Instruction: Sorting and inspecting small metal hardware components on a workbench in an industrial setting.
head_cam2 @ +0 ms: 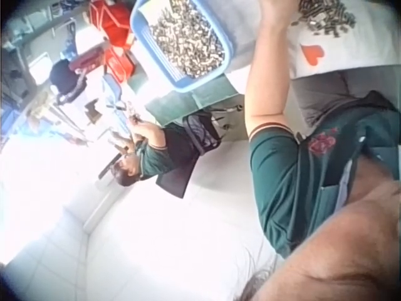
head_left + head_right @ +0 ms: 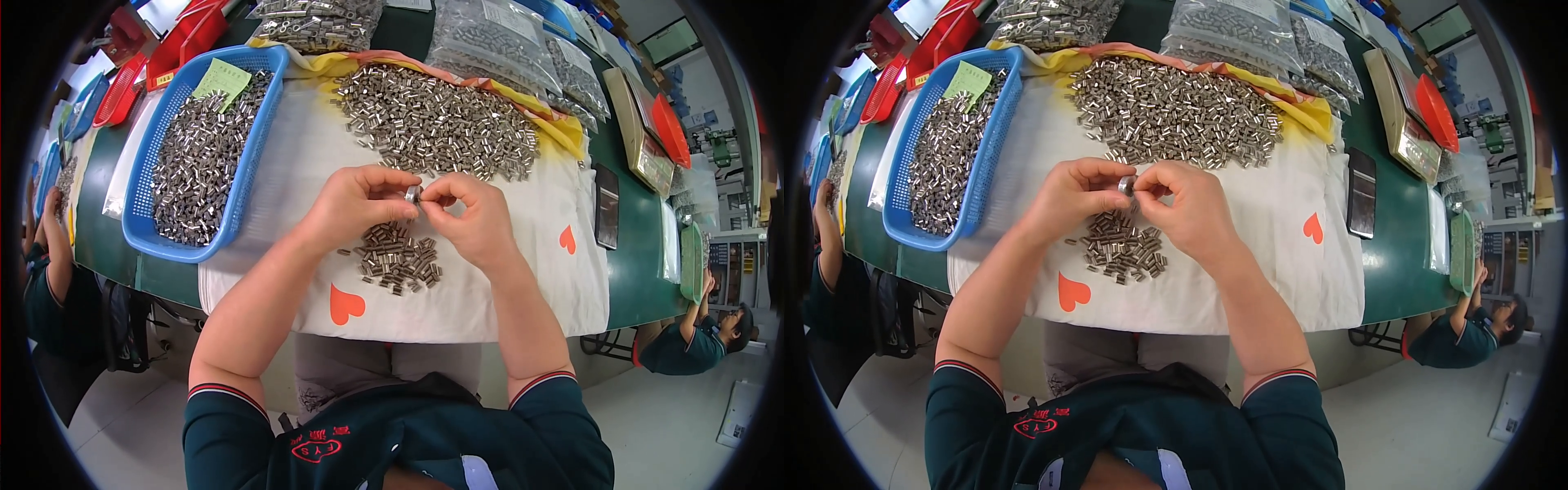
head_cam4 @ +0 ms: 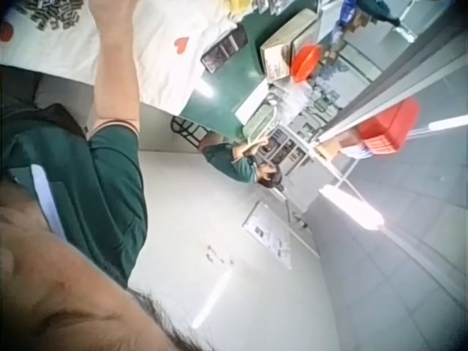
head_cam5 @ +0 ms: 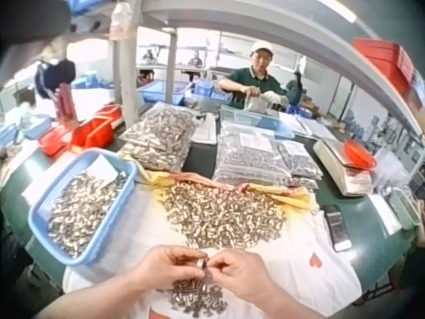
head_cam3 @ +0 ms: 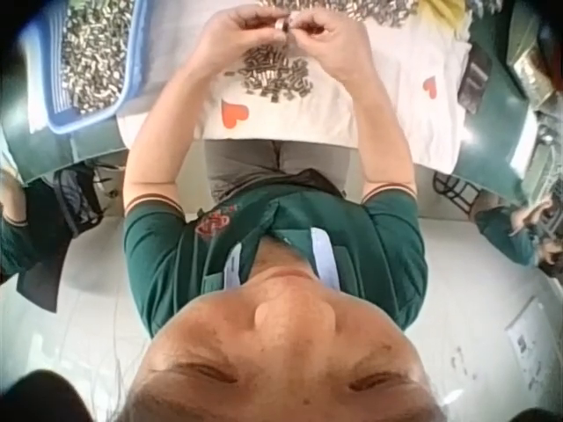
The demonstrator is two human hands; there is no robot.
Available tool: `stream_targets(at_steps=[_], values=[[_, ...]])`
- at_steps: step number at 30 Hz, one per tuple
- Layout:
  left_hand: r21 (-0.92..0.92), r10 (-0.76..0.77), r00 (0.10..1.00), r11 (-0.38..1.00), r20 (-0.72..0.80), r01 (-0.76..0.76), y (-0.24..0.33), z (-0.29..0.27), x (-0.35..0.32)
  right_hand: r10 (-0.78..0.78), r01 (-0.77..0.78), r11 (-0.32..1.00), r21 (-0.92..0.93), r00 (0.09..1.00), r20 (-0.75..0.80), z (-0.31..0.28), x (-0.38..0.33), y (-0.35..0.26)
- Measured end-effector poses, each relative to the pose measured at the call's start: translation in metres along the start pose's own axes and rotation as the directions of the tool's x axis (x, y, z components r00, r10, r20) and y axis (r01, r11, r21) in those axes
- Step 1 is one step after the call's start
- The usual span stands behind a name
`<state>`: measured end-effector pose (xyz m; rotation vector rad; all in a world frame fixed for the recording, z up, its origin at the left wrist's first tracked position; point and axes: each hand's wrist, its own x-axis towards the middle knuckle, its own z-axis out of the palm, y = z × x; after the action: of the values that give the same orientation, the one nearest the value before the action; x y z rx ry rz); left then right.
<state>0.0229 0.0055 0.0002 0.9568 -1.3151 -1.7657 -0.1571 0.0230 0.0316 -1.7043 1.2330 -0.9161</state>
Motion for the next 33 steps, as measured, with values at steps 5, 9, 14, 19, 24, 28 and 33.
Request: stream_targets(at_steps=[5,9,14,19,24,28,33], values=[[0.221,-0.001,0.997,0.975,-0.078,0.018,0.001,0.005,-0.001,-0.294,0.249,0.833,-0.493,0.956,-0.014,0.007,-0.002,0.003],[0.089,0.001,0.999,0.996,-0.034,0.002,0.0,0.003,-0.001,-0.191,0.188,0.958,-0.218,0.982,0.006,-0.004,0.001,0.004],[0.052,-0.028,0.999,0.998,0.034,0.027,0.004,0.005,-0.004,0.062,-0.062,0.998,-0.012,0.998,0.033,-0.018,0.007,0.009],[0.492,0.138,0.972,0.844,0.188,-0.215,0.007,0.012,-0.006,-0.019,-0.029,0.941,-0.336,0.99,-0.139,-0.006,0.016,0.024],[0.433,0.096,0.983,0.888,0.16,-0.157,0.01,0.01,-0.01,-0.196,0.046,0.696,-0.716,0.972,-0.128,0.009,0.019,0.032],[0.227,0.002,1.0,0.974,0.004,-0.003,0.001,0.003,-0.004,-0.041,-0.029,0.926,-0.377,0.984,-0.176,0.004,0.013,0.02],[-0.033,0.013,0.999,0.999,-0.034,-0.014,0.0,0.001,0.003,0.056,-0.056,0.995,0.078,0.998,0.002,-0.003,0.006,0.006]])
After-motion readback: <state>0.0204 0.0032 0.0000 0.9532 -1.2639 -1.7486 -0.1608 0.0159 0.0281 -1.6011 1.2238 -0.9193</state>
